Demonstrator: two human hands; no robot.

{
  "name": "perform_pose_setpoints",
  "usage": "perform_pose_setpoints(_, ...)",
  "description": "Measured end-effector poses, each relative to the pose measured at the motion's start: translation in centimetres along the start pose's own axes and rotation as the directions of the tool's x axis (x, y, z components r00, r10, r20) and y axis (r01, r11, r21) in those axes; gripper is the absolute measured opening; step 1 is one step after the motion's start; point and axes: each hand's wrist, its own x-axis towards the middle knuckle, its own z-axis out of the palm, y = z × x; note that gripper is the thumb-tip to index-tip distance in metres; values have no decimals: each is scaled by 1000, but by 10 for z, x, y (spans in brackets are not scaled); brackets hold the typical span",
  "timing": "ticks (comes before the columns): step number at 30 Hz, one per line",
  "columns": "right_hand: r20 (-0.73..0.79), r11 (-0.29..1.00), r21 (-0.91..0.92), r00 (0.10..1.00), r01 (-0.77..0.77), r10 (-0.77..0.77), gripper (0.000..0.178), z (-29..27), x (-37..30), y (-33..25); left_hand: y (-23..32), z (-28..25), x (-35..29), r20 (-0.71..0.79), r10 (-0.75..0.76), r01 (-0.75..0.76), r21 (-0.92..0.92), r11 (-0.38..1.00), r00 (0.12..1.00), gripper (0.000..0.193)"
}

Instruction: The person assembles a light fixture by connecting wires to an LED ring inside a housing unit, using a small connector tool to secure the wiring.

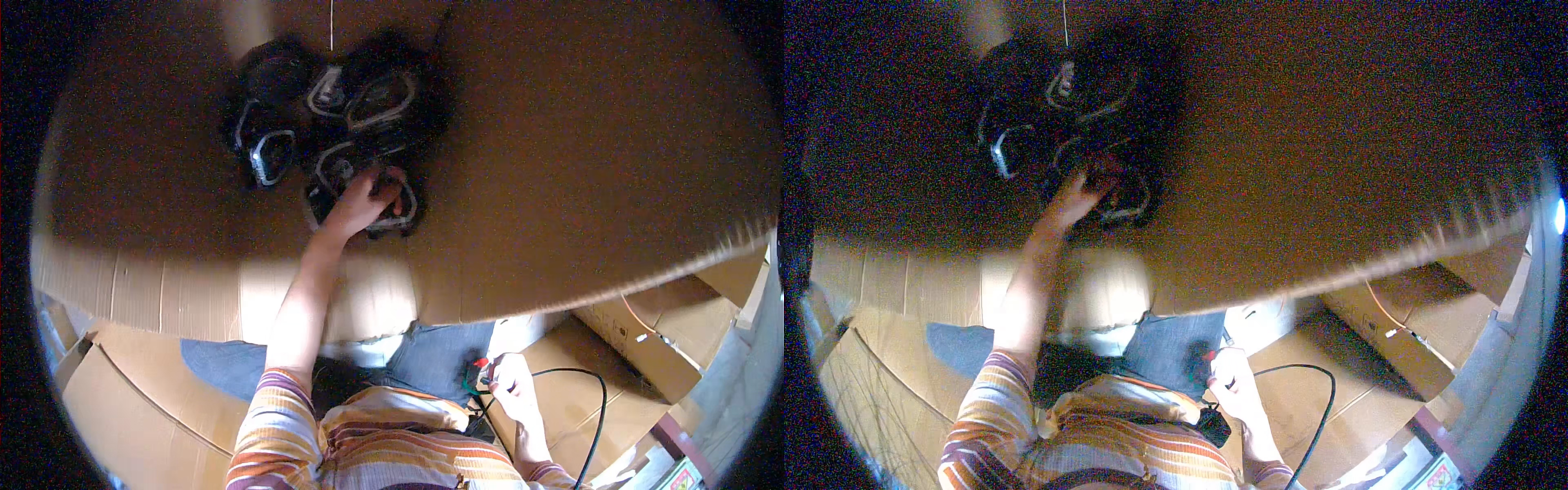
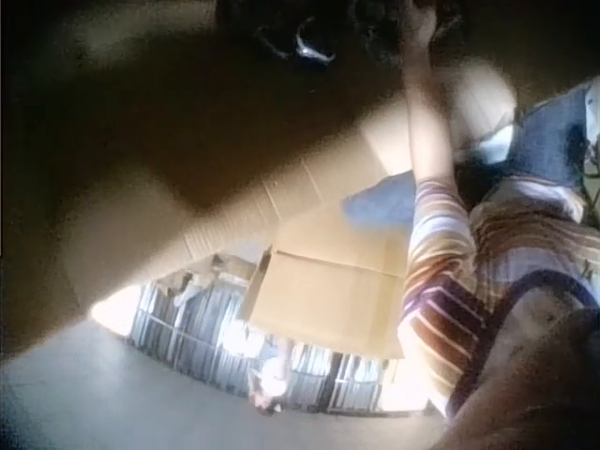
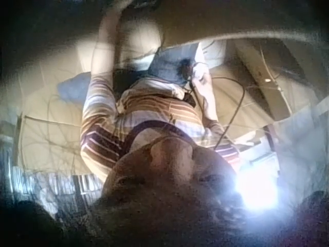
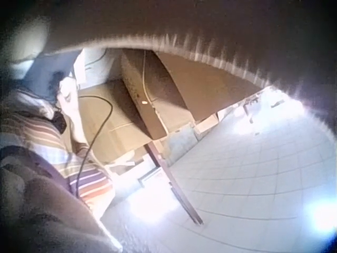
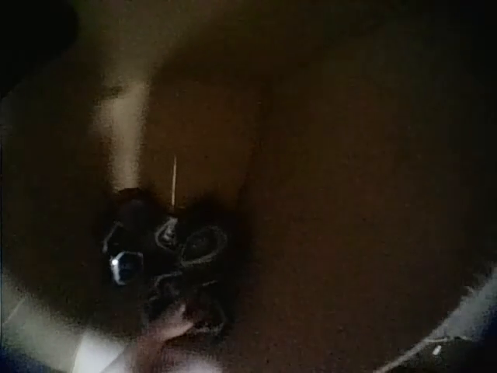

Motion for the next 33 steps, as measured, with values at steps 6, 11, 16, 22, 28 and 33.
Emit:
perform_pose_setpoints(6, 82, 988, -154, 996, -21, 34, 17, 5, -10, -4, 46, -14, -68, 405, -166, 307, -311, 899, 899, 18)
perform_pose_setpoints(11, 6, 986, -113, 992, -122, 124, 33, 25, -4, -60, 88, -6, -104, 333, 18, 53, -203, 978, 943, 19)
perform_pose_setpoints(16, 35, 987, -106, 991, -121, 126, 29, 29, -11, -63, 111, -9, -126, 49, 28, -17, -224, 974, 998, 18)
perform_pose_setpoints(22, 16, 989, -135, 998, -58, 60, 31, 29, -20, -58, 137, -25, -140, -150, 335, -338, 12, 941, 930, 16)
perform_pose_setpoints(28, 118, 987, -155, 991, -36, 54, 33, 26, -31, -51, 150, -32, -182, -135, 27, -38, -84, 996, 990, 13)
perform_pose_setpoints(33, 181, 992, -120, 982, -29, 50, 35, 29, -44, -51, 164, -42, -203, -156, 62, -54, 59, 997, 986, 18)
